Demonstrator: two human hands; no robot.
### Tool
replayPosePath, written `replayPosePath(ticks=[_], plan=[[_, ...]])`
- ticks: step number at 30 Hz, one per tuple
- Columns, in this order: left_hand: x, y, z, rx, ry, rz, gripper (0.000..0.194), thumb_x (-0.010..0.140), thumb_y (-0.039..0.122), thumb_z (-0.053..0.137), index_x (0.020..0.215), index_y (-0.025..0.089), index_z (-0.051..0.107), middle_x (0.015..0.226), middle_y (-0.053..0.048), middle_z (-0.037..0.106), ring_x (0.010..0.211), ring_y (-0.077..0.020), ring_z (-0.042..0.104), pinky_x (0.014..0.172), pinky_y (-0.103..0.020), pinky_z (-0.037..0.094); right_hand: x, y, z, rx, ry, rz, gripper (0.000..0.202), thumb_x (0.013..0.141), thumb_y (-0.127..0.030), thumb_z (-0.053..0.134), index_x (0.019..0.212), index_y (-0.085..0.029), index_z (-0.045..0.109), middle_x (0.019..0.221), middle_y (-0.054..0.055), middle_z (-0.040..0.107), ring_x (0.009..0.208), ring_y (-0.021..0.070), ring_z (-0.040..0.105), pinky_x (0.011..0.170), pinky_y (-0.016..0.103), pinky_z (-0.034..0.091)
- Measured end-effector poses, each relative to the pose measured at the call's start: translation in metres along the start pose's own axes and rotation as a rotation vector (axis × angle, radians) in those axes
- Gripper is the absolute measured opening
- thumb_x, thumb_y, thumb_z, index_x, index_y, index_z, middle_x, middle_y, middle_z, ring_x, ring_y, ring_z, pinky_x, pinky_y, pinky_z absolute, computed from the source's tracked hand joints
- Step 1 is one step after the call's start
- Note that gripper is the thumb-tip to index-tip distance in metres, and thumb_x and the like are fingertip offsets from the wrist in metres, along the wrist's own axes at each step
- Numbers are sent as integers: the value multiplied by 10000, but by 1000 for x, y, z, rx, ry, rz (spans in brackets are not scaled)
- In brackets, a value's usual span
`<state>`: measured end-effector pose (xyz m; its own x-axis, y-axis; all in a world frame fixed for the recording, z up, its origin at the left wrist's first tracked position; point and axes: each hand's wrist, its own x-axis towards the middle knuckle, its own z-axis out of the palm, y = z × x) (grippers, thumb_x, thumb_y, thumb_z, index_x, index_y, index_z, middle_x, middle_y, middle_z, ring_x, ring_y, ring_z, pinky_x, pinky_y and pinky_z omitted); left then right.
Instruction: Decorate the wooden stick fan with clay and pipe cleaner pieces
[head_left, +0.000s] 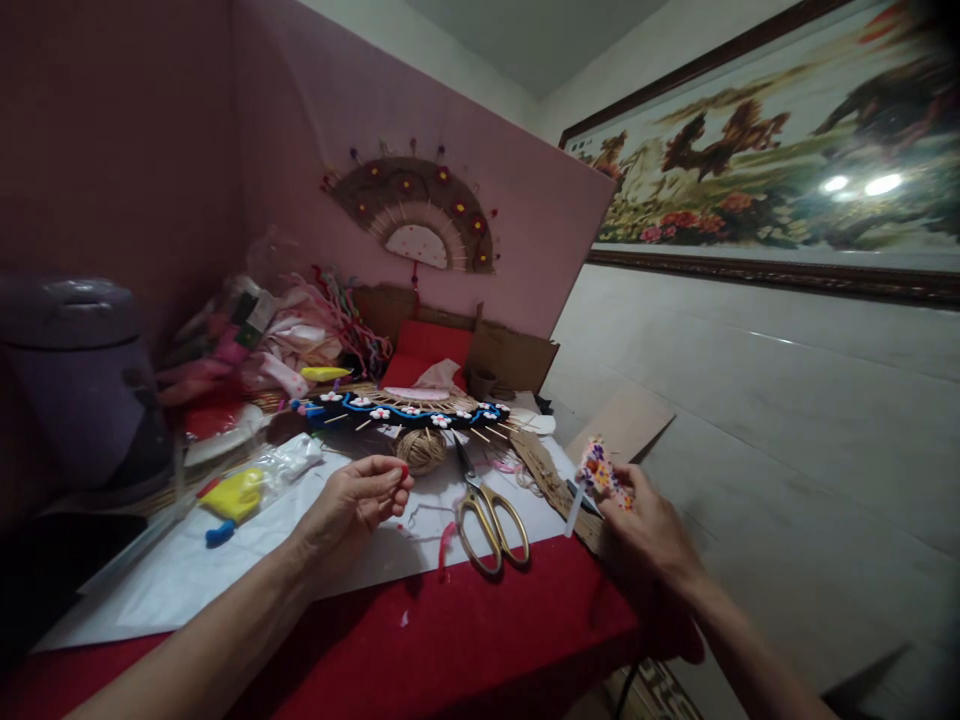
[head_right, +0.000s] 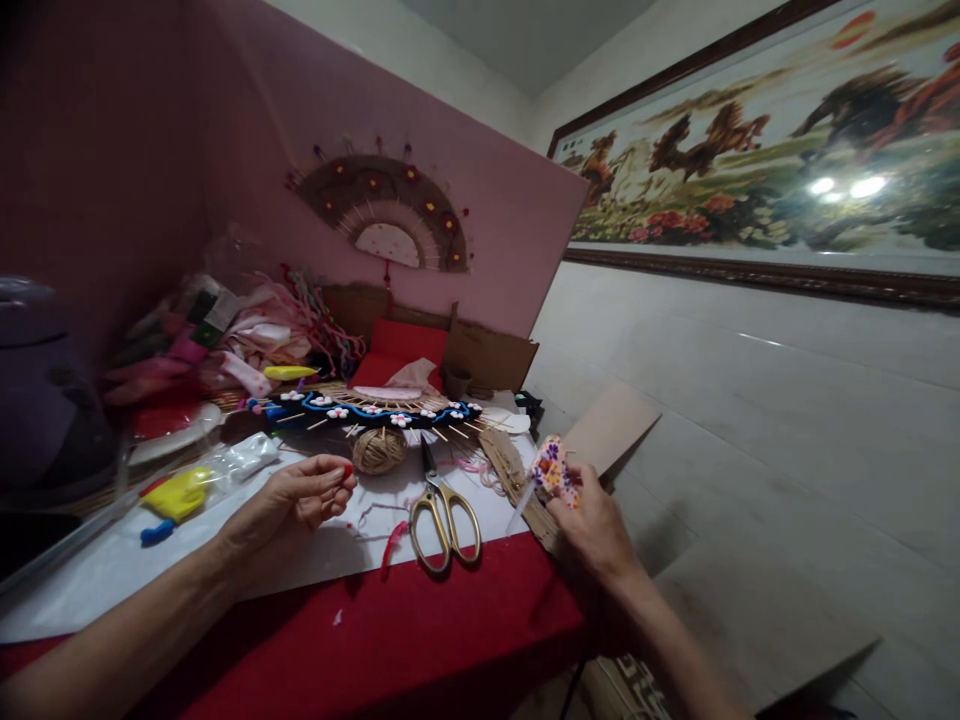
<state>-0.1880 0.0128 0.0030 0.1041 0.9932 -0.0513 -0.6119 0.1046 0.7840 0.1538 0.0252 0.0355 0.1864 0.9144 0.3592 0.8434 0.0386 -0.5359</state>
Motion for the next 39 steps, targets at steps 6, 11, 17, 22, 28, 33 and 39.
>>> replayPosePath(ticks=[6,11,17,22,28,33,39], plan=[[-2,-3,2,-2,-69,-35,147,662,102,720,779,97,631,694,-63,652,543,-89,571,499,-172,457,-28,-33,-8,586,-264,147,341,647,-422,694,816,-190,511,497,-69,432,399,81,366,392,200,291],[-5,-6,4,7,-164,-101,158,662,137,737,767,98,626,664,-45,620,519,-71,538,489,-163,427,-66,-72,8,917,-691,252,363,775,-515,572,705,-159,547,425,-72,385,314,34,249,285,156,174],[-7,-10,5,15,-210,-148,165,641,137,751,748,89,635,664,-35,586,535,-66,513,502,-166,397,-84,-101,37,926,-909,272,478,803,-576,492,697,-122,598,427,-37,466,282,31,331,249,128,247],[-7,-10,7,5,-215,-175,196,614,175,776,729,90,642,630,-20,560,504,-52,464,487,-165,359,-87,-110,47,845,-879,173,507,791,-614,486,685,-128,587,395,-55,445,247,22,326,248,125,200],[-7,-9,6,-4,-231,-187,231,591,209,795,723,86,652,618,-13,548,494,-49,457,484,-166,342,-87,-107,53,838,-851,136,501,806,-608,470,700,-129,571,434,-57,457,251,20,325,253,142,187],[-7,-9,6,-4,-236,-182,228,590,206,794,722,84,654,625,-15,552,496,-51,459,483,-170,337,-87,-106,55,866,-858,155,467,807,-593,485,711,-141,548,467,-66,461,257,16,323,253,147,180],[-5,-9,6,0,-232,-189,228,596,202,792,735,81,658,629,-18,559,500,-49,465,489,-169,341,-89,-107,54,877,-864,165,452,809,-588,489,737,-145,541,492,-76,456,268,7,324,259,138,196]])
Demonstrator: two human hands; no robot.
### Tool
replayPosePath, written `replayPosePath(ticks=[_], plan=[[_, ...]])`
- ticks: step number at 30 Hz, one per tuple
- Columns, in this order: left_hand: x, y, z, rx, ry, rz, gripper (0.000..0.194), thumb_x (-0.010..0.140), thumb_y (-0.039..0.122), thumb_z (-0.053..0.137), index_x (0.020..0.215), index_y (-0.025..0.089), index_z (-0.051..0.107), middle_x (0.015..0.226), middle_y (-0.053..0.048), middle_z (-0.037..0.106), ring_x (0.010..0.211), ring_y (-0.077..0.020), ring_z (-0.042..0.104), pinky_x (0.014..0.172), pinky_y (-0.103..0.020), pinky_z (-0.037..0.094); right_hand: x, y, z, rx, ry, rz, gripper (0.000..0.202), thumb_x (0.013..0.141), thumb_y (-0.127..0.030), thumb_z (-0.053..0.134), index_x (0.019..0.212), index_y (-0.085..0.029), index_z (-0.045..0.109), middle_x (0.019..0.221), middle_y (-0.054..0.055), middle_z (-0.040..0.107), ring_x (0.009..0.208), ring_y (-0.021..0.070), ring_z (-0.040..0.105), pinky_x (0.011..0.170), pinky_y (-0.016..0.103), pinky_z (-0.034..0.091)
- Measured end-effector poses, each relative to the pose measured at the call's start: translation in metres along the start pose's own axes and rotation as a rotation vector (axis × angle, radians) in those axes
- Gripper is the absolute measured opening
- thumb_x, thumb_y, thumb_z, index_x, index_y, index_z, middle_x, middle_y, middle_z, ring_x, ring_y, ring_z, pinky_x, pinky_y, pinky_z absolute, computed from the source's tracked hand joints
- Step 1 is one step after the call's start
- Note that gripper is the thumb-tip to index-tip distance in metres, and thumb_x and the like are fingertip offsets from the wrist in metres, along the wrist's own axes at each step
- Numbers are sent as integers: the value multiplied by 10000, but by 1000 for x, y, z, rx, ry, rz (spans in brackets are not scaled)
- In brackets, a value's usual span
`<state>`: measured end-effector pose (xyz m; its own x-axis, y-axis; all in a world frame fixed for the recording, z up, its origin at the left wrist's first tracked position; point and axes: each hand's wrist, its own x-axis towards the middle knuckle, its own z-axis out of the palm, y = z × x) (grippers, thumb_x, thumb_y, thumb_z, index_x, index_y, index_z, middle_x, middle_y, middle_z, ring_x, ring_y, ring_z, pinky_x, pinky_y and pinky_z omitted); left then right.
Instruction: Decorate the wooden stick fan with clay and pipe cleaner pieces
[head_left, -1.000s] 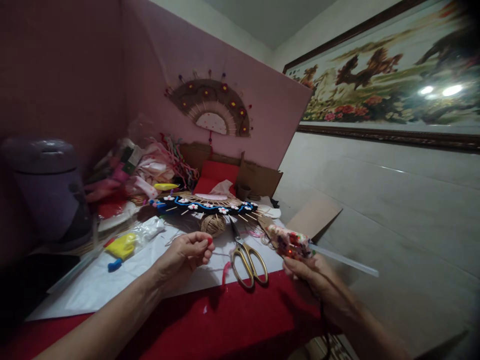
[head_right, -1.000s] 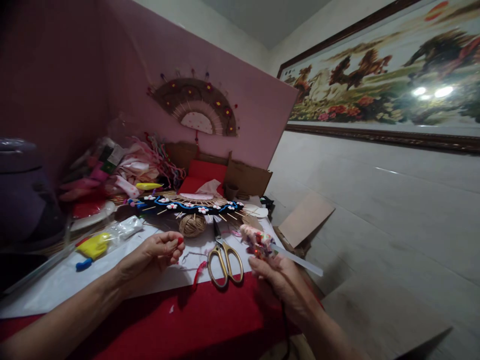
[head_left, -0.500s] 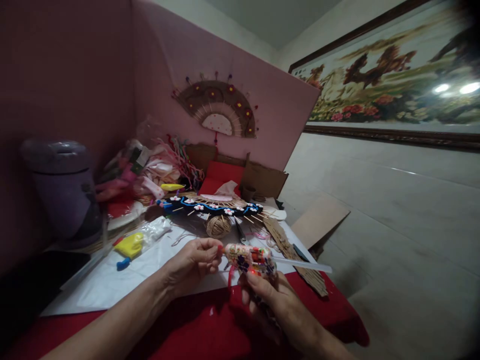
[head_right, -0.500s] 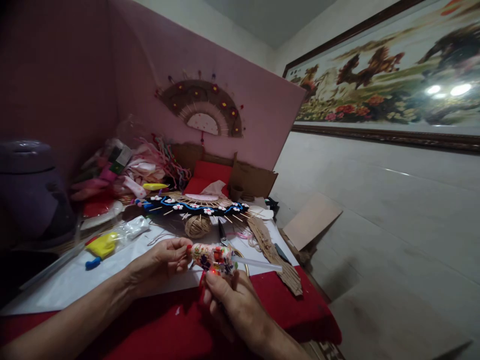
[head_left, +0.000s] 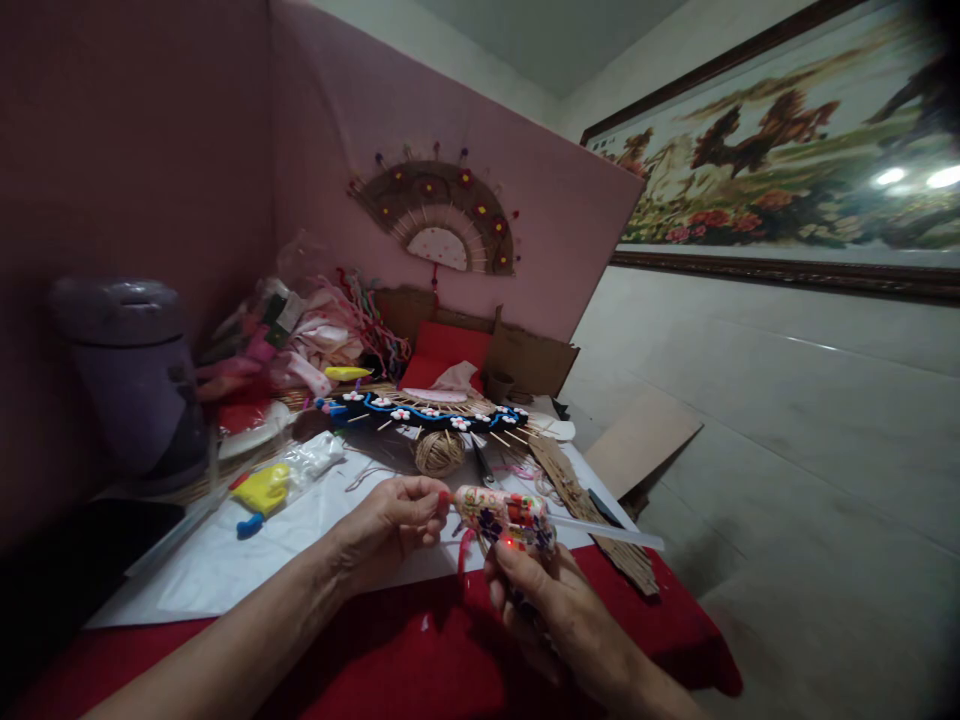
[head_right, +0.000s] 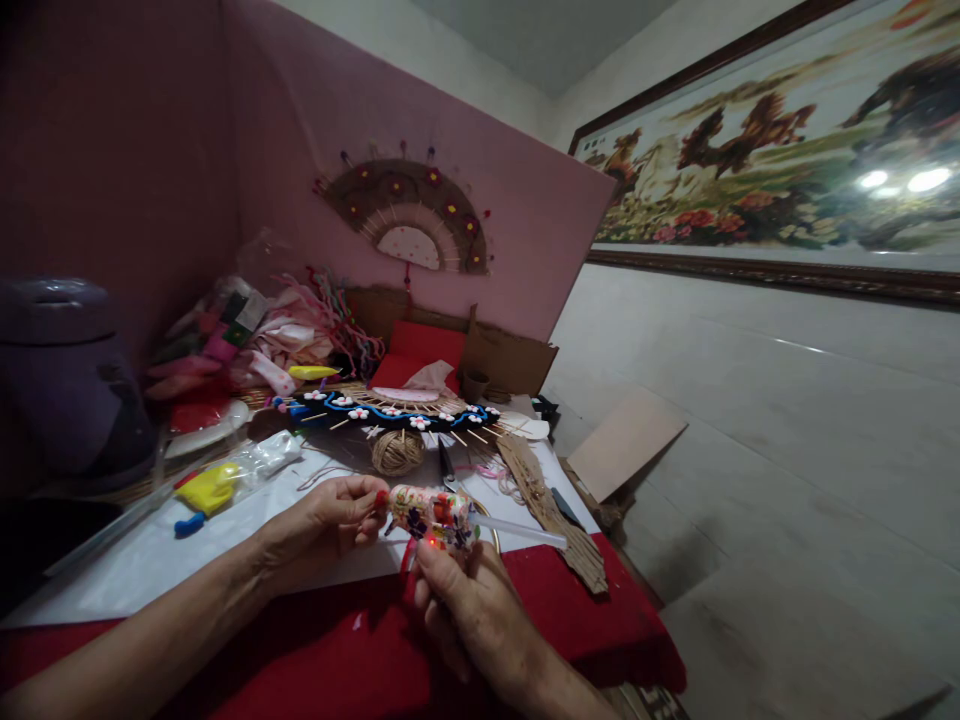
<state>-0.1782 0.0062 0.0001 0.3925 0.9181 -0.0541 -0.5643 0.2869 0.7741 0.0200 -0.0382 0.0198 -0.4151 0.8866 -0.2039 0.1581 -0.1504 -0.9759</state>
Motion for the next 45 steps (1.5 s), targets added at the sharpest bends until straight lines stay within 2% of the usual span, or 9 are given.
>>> replayPosePath(ticks=[14,24,31,45], plan=[[0,-2,-1,-12,-17,15,203,613,190,780,734,77,662,615,-21,567,486,-48,467,470,-169,334,-2,-1,1,9,10,0,466,798,-589,500,748,-129,551,566,-47,520,259,-5,325,251,144,203],[-1,-1,2,-2,-9,11,227,588,198,797,718,73,658,609,-18,564,482,-45,455,464,-170,321,-1,1,1,11,26,3,441,803,-579,502,750,-144,544,542,-58,499,270,6,333,258,147,198],[-1,-1,1,8,0,15,228,595,202,793,729,78,657,612,-21,565,486,-50,455,466,-174,325,0,6,-1,-3,24,-18,445,811,-579,489,730,-145,547,443,-81,440,243,14,313,253,153,167],[-1,0,3,7,8,17,225,591,198,796,710,71,654,602,-20,555,484,-46,455,460,-166,322,-2,4,2,4,44,4,458,793,-598,500,754,-144,546,522,-57,498,271,9,323,254,146,204]])
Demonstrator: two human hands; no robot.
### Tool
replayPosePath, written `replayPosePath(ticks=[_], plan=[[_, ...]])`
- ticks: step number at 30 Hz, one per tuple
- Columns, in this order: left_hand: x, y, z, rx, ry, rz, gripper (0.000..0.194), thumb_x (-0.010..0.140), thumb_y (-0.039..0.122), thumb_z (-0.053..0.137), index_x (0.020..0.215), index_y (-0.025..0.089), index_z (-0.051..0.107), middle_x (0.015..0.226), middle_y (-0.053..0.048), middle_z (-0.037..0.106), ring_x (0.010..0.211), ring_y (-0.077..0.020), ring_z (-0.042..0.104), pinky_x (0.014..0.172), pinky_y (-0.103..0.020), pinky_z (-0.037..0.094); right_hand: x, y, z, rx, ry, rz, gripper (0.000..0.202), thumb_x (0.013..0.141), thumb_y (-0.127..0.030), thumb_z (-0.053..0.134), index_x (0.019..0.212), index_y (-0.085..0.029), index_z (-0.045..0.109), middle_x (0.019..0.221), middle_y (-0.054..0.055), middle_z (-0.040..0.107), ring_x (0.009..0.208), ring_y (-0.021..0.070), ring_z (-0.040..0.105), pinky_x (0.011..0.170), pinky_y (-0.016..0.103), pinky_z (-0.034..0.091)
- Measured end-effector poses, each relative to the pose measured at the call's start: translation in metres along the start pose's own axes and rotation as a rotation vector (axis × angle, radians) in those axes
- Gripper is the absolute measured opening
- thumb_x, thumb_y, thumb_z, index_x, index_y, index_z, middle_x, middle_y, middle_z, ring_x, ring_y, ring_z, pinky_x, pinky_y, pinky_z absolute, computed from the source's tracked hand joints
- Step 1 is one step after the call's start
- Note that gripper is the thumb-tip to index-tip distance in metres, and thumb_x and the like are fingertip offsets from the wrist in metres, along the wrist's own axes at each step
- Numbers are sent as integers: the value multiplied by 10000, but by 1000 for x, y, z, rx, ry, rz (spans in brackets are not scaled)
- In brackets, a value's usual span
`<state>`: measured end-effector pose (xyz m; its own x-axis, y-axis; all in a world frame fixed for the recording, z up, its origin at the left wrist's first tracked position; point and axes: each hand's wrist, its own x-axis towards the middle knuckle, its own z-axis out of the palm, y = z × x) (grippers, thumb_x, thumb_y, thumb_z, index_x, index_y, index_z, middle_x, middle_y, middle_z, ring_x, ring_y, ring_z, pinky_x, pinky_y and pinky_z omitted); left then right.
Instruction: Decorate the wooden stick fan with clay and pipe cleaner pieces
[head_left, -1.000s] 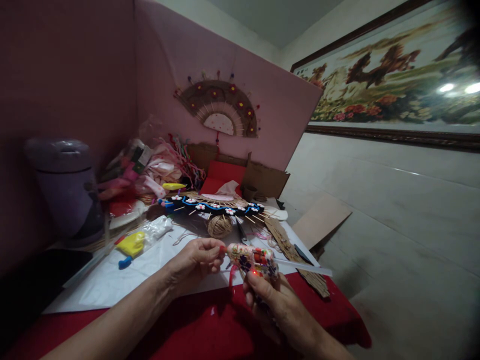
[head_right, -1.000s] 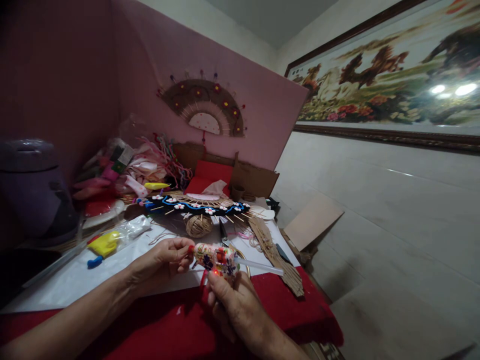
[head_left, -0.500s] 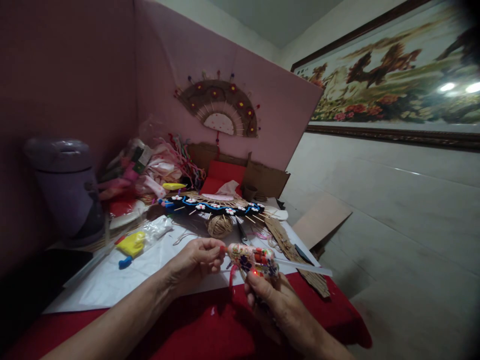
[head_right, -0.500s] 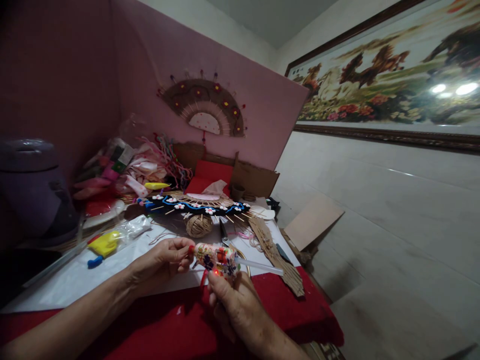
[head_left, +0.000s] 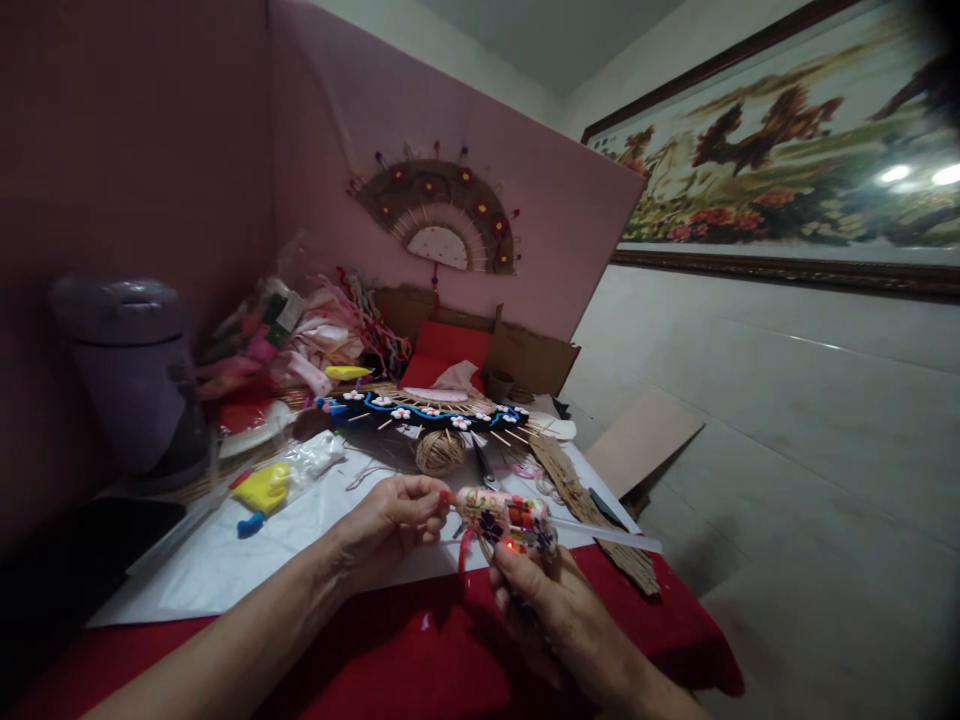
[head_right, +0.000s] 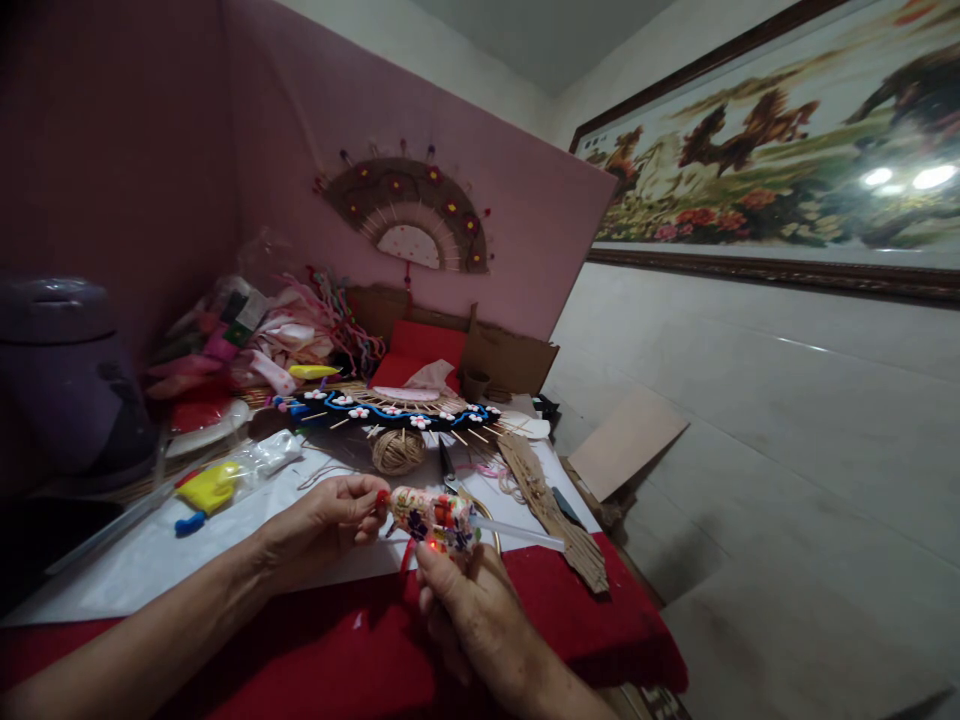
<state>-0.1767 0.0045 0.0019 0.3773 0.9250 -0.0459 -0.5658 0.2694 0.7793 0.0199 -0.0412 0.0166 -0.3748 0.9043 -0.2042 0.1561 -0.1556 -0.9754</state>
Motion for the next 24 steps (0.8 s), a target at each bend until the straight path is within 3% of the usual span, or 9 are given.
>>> replayPosePath(ticks=[12,17,24], plan=[[0,-2,-2,-45,-26,-36,219,592,178,791,724,69,654,614,-13,534,498,-45,452,466,-157,342,0,0,3,65,-23,-34,444,810,-570,503,748,-132,543,537,-47,503,273,2,328,252,129,198],[0,-2,-2,-77,-46,-60,173,589,111,774,697,67,646,641,-11,524,515,-41,451,478,-147,359,0,-6,5,94,29,-49,448,777,-585,540,785,-138,558,584,-38,518,323,12,368,267,120,292],[-1,-2,-4,-91,-58,-66,189,591,128,780,707,64,645,639,-11,516,520,-42,449,479,-146,362,0,-6,6,118,43,-59,435,769,-576,558,794,-142,567,590,-34,522,338,19,390,273,123,315]])
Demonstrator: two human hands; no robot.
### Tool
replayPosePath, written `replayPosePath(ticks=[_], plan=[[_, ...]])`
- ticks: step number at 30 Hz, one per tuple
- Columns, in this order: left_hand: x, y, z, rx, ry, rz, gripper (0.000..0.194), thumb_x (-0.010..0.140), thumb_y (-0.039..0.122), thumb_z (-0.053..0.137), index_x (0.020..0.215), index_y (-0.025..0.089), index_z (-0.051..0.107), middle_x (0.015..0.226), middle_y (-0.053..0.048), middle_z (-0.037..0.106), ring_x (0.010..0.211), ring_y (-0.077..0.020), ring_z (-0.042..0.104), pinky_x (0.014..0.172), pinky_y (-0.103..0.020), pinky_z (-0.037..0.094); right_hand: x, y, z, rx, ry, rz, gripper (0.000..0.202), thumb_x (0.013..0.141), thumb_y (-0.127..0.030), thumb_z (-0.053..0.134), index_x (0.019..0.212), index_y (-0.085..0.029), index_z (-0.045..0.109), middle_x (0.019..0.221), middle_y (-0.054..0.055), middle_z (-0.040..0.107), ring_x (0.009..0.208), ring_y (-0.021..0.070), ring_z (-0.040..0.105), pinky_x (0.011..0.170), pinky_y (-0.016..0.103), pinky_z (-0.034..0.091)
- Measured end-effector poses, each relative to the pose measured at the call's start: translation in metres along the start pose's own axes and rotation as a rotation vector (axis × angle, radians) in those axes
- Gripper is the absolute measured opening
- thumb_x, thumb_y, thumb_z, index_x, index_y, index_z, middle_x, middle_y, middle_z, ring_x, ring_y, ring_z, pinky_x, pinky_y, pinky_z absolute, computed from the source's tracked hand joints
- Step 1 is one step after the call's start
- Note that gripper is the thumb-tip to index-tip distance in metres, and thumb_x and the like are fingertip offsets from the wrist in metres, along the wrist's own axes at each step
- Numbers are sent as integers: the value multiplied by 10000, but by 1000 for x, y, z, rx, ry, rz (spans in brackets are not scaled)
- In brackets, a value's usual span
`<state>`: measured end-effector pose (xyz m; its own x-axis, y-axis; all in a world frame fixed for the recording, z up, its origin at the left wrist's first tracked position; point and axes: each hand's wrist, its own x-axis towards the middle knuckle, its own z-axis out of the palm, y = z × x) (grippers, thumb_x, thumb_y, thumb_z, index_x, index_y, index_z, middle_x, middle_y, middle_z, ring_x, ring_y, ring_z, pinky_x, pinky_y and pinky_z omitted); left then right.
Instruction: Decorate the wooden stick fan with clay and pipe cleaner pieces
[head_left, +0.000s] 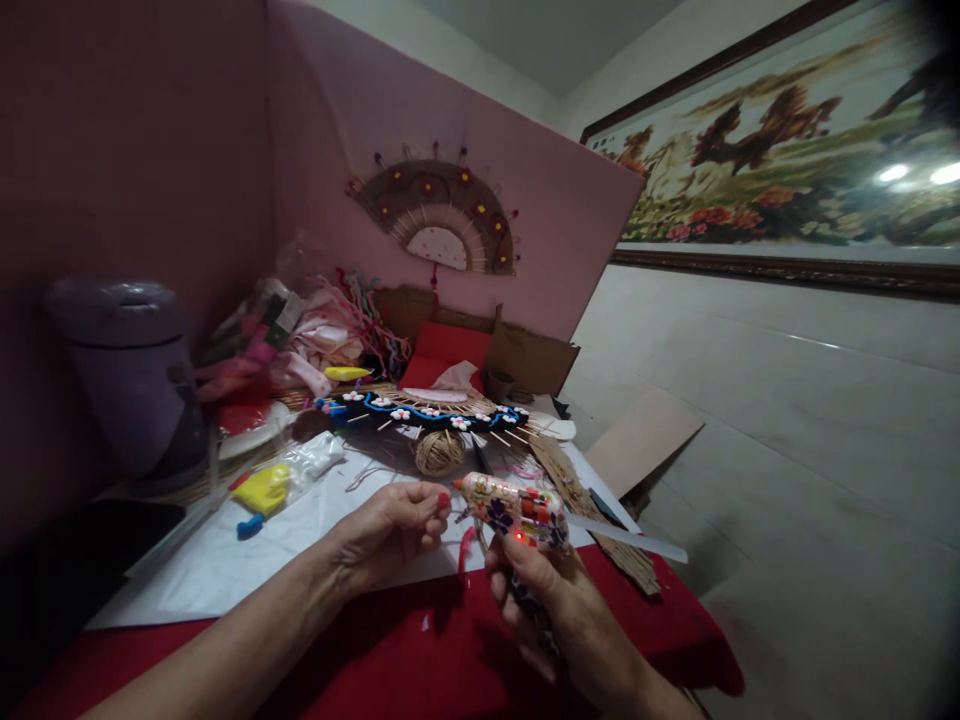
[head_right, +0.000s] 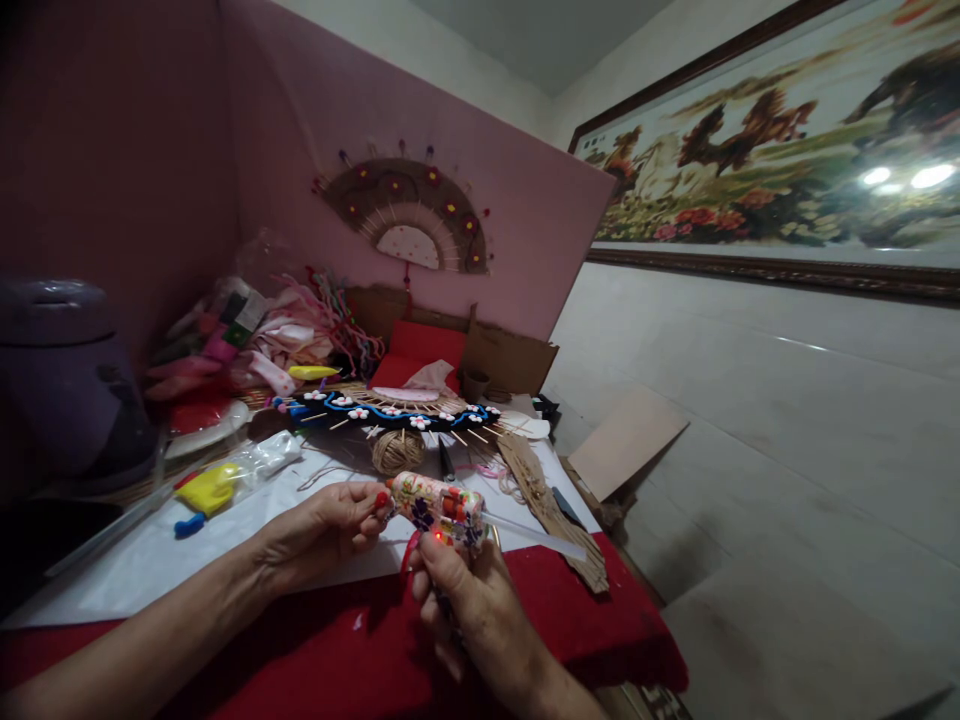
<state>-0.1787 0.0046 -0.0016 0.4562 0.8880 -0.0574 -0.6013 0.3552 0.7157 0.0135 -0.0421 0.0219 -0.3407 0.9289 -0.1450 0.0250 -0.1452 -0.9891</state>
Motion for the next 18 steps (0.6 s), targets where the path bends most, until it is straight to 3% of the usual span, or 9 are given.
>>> replayPosePath(ticks=[8,18], plan=[[0,-1,0,-3,25,-4,254,535,124,807,717,59,643,649,-8,523,509,-39,451,469,-143,360,1,-1,-1,-23,15,-23,445,779,-580,541,791,-136,571,591,-29,524,312,12,364,260,128,277],[0,0,2,24,-5,1,210,571,155,792,701,64,656,592,3,511,499,-38,429,474,-142,354,6,4,0,-86,-67,-4,464,798,-589,504,733,-133,559,527,-50,495,270,8,342,249,128,245]])
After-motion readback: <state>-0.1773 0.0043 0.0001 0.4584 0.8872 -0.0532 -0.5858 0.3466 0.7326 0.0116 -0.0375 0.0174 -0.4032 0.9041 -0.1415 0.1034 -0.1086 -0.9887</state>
